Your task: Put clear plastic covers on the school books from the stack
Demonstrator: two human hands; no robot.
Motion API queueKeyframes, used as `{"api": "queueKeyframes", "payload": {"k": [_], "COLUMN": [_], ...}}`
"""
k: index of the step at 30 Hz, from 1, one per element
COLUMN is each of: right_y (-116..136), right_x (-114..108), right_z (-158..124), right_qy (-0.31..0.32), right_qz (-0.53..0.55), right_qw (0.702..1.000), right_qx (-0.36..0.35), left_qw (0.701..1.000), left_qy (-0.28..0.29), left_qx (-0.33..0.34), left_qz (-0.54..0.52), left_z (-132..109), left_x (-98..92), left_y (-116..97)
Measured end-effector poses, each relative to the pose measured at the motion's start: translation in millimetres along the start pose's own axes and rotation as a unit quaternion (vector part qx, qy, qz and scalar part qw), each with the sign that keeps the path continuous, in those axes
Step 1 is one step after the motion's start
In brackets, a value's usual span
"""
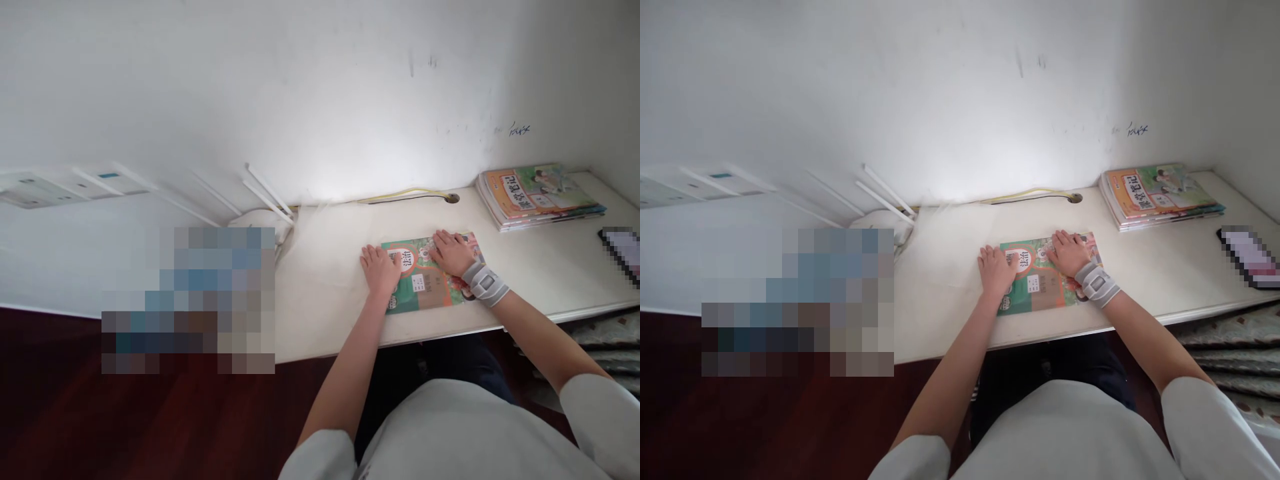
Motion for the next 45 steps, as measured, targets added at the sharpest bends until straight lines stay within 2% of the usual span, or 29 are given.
{"api": "queueKeyframes", "payload": {"k": [3, 6, 8, 14, 19, 21, 23, 27, 32, 34, 38, 41, 45], "right_y": [-6, -9, -9, -7, -15, -25, -37, -64, -78, -80, -94, -110, -121], "right_x": [5, 4, 2, -5, -19, -28, -36, -52, -65, -68, -66, -55, -33], "right_z": [1, 2, 2, 3, 10, 13, 13, 10, 10, 12, 17, 18, 18], "right_qy": [-0.016, -0.024, -0.031, -0.040, -0.055, -0.057, -0.046, -0.017, 0.042, 0.070, 0.100, 0.090, 0.101], "right_qz": [0.014, 0.027, 0.034, 0.037, 0.026, 0.032, 0.052, 0.141, 0.267, 0.303, 0.343, 0.314, 0.144], "right_qw": [1.000, 0.999, 0.999, 0.998, 0.998, 0.997, 0.996, 0.988, 0.960, 0.948, 0.934, 0.944, 0.974], "right_qx": [0.017, 0.024, 0.027, 0.006, -0.030, -0.039, -0.053, -0.065, -0.077, -0.062, -0.003, 0.054, 0.140], "left_qw": [0.994, 0.964, 0.947, 0.907, 0.821, 0.804, 0.809, 0.841, 0.868, 0.876, 0.884, 0.916, 0.956], "left_qy": [-0.042, -0.091, -0.095, -0.029, 0.032, 0.049, 0.055, 0.054, 0.130, 0.142, 0.186, 0.175, 0.137], "left_qx": [-0.002, -0.017, -0.029, 0.005, 0.014, 0.012, 0.004, 0.007, 0.087, 0.101, 0.047, -0.003, -0.025], "left_qz": [-0.105, -0.249, -0.306, -0.421, -0.570, -0.593, -0.585, -0.538, -0.471, -0.449, -0.426, -0.362, -0.258], "left_z": [4, 11, 16, 29, 33, 33, 34, 37, 51, 57, 60, 58, 58], "left_x": [-5.1, -11.6, -12.7, -9.8, -8.0, -7.6, -8.4, -19.0, -40.8, -47.8, -43.1, -31.8, -20.8], "left_y": [8, 18, 23, 20, 19, 19, 21, 24, 17, 16, 18, 23, 24]}}
Point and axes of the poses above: each hand's wrist, its own z-axis towards the middle knuckle, its own x-axis out of the palm, y = z × x, the point moved 5 cm from there along z, towards the middle knuckle, and after that the axes turned 1 degree about x, right-handed, at the moved point
